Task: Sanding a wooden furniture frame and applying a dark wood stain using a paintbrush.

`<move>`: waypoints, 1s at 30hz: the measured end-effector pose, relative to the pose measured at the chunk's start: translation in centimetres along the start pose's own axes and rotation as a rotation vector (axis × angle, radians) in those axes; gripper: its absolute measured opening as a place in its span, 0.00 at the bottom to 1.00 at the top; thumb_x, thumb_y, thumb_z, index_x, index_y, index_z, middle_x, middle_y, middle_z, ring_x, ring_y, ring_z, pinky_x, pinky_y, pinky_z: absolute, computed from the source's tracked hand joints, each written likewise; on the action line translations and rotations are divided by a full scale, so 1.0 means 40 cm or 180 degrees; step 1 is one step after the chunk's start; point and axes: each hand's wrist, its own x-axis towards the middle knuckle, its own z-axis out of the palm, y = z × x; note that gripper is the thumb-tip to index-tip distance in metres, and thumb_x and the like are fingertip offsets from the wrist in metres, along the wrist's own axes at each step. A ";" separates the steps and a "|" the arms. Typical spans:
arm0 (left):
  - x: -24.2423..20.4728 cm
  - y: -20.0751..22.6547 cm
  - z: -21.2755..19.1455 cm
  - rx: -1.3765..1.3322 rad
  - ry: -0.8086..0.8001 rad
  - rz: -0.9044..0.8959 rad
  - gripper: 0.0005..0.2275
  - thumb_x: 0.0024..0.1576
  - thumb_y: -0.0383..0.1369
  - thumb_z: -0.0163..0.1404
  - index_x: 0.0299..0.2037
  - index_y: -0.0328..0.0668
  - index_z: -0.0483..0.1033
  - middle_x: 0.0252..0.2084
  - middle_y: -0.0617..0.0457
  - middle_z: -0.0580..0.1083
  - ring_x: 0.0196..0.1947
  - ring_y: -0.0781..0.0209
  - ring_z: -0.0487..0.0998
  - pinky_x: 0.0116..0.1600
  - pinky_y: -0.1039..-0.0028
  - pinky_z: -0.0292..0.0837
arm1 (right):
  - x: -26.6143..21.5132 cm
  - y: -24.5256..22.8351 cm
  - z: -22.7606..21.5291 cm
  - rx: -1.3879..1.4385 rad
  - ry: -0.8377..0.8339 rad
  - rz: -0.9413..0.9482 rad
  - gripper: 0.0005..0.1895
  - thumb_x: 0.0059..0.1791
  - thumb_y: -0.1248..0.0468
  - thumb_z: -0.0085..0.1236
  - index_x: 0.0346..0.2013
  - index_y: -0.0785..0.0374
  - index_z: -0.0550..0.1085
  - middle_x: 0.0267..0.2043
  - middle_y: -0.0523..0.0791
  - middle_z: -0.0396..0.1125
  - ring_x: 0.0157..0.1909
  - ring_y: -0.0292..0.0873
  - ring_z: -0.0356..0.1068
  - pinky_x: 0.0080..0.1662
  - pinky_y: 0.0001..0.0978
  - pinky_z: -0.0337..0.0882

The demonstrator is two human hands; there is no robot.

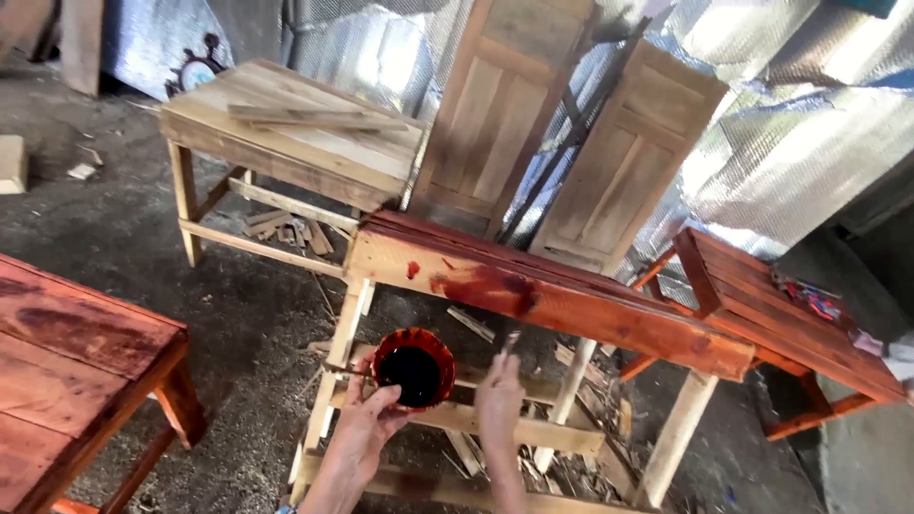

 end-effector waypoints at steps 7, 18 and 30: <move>-0.107 0.112 -0.104 -0.0221 0.0267 0.0331 0.28 0.53 0.15 0.45 0.63 0.56 0.64 0.61 0.45 0.71 0.53 0.40 0.73 0.54 0.48 0.70 | -0.068 -0.017 0.175 -0.1082 -0.0585 -0.1469 0.08 0.56 0.61 0.35 0.42 0.60 0.63 0.16 0.40 0.65 0.13 0.40 0.62 0.14 0.32 0.58; -0.171 0.225 -0.247 -0.0540 0.0639 0.0685 0.30 0.53 0.14 0.42 0.64 0.59 0.61 0.66 0.47 0.68 0.51 0.37 0.70 0.58 0.44 0.65 | -0.166 -0.199 0.200 0.0185 -0.0535 0.0218 0.17 0.60 0.61 0.26 0.34 0.62 0.65 0.19 0.39 0.53 0.17 0.34 0.51 0.19 0.24 0.54; -0.212 0.259 -0.262 -0.0470 0.0813 0.0513 0.27 0.58 0.19 0.40 0.66 0.62 0.59 0.68 0.48 0.64 0.61 0.39 0.68 0.65 0.44 0.62 | -0.054 -0.055 0.128 -0.0140 0.0473 0.0153 0.15 0.57 0.57 0.36 0.32 0.59 0.67 0.24 0.46 0.66 0.25 0.42 0.64 0.32 0.36 0.66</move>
